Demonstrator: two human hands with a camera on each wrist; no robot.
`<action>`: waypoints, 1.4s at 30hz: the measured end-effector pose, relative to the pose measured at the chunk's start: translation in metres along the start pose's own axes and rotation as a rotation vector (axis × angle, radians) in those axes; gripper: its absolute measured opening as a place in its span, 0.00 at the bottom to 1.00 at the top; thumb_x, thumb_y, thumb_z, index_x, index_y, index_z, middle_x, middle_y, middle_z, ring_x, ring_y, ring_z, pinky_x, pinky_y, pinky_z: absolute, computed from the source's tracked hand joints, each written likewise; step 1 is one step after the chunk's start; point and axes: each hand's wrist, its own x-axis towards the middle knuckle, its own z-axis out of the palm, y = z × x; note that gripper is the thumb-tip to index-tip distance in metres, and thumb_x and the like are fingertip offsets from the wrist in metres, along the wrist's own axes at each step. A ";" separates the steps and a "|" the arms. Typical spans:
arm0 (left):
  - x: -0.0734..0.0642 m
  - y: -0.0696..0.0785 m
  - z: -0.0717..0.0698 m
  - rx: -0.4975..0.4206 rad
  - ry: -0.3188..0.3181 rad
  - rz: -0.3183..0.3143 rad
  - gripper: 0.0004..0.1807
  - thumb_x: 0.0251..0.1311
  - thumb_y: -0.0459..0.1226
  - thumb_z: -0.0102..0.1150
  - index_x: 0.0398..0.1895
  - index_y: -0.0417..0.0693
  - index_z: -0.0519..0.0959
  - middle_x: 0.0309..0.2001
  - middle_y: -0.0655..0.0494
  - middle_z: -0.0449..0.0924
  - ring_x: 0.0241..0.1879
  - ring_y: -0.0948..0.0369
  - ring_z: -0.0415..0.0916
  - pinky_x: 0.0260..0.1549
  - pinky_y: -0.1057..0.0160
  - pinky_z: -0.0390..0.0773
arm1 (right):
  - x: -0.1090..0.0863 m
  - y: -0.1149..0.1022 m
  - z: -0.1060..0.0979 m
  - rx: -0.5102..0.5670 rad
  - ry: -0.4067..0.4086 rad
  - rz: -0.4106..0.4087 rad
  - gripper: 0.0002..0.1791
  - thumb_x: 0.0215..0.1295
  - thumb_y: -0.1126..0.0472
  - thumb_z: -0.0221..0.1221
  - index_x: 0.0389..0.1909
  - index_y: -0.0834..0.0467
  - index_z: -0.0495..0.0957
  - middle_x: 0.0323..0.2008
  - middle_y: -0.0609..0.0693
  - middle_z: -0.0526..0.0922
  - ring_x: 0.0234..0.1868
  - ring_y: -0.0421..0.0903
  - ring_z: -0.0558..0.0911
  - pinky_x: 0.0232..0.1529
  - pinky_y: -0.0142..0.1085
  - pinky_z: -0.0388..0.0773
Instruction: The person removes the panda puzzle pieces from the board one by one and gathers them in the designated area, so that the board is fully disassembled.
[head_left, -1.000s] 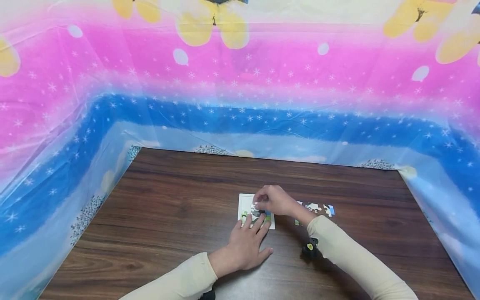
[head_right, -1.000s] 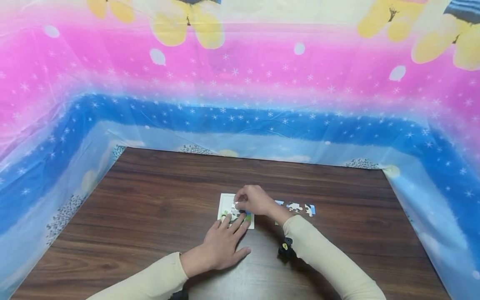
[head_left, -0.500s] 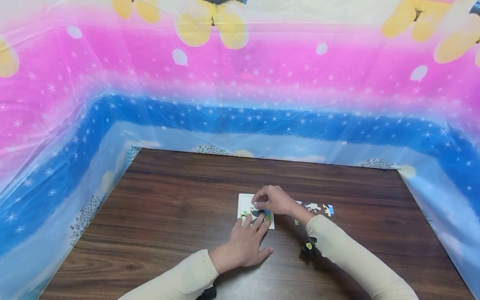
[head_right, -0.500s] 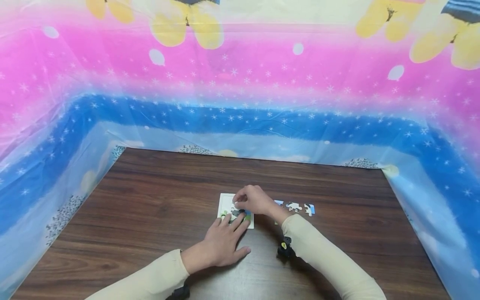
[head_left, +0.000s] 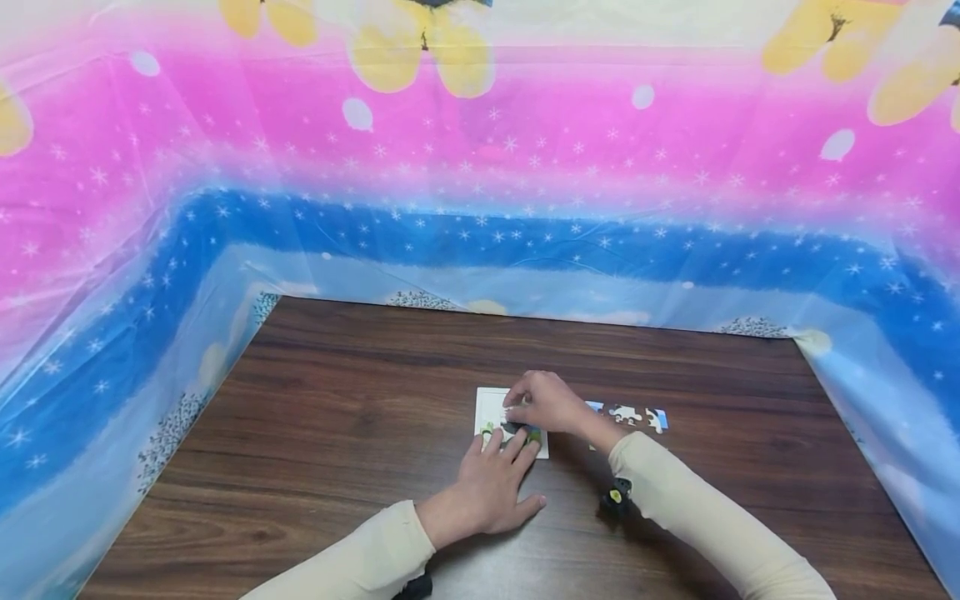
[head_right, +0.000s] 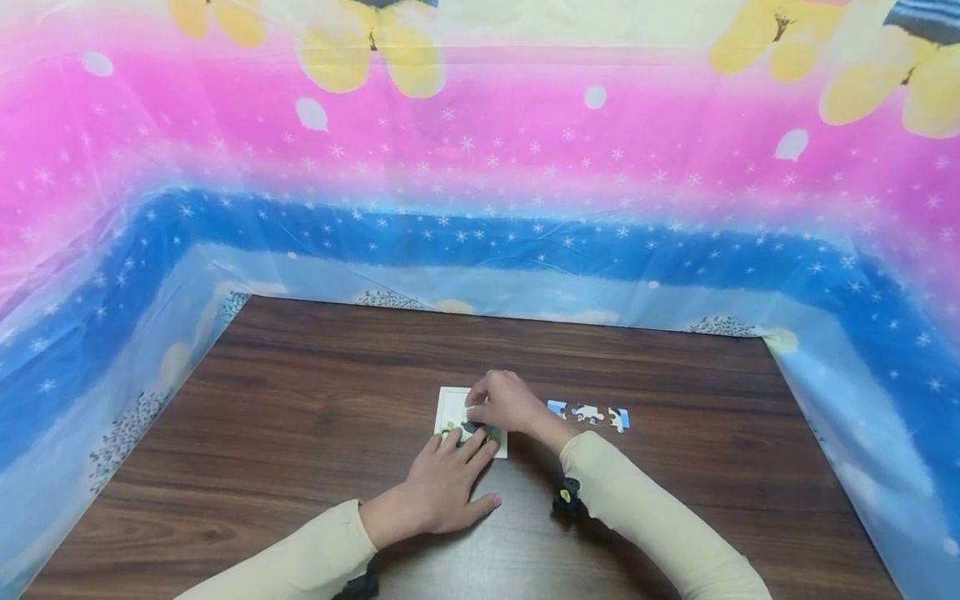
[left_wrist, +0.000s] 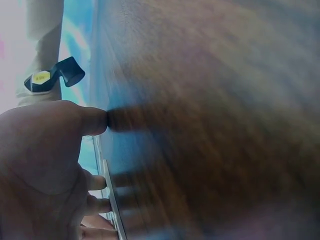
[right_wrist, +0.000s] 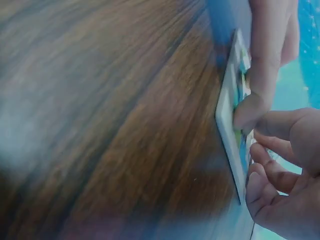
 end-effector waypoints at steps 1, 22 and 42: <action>0.000 0.000 0.000 -0.002 -0.001 0.001 0.43 0.70 0.68 0.41 0.80 0.57 0.59 0.79 0.56 0.58 0.76 0.49 0.58 0.69 0.45 0.65 | 0.000 -0.001 0.000 0.002 -0.008 -0.006 0.03 0.67 0.58 0.68 0.37 0.50 0.90 0.39 0.43 0.85 0.42 0.42 0.82 0.46 0.43 0.81; 0.000 -0.002 0.001 -0.002 -0.010 0.005 0.43 0.70 0.68 0.40 0.81 0.58 0.58 0.80 0.57 0.56 0.77 0.50 0.57 0.68 0.45 0.66 | 0.003 -0.009 -0.003 0.016 -0.012 0.031 0.03 0.62 0.59 0.72 0.35 0.52 0.87 0.32 0.41 0.86 0.32 0.37 0.82 0.38 0.39 0.82; -0.004 0.003 0.003 0.007 -0.016 -0.013 0.41 0.72 0.67 0.38 0.82 0.59 0.56 0.82 0.57 0.50 0.78 0.47 0.54 0.71 0.47 0.63 | -0.047 0.027 -0.052 0.226 0.100 0.061 0.08 0.69 0.55 0.67 0.44 0.52 0.88 0.34 0.40 0.87 0.37 0.40 0.85 0.40 0.41 0.82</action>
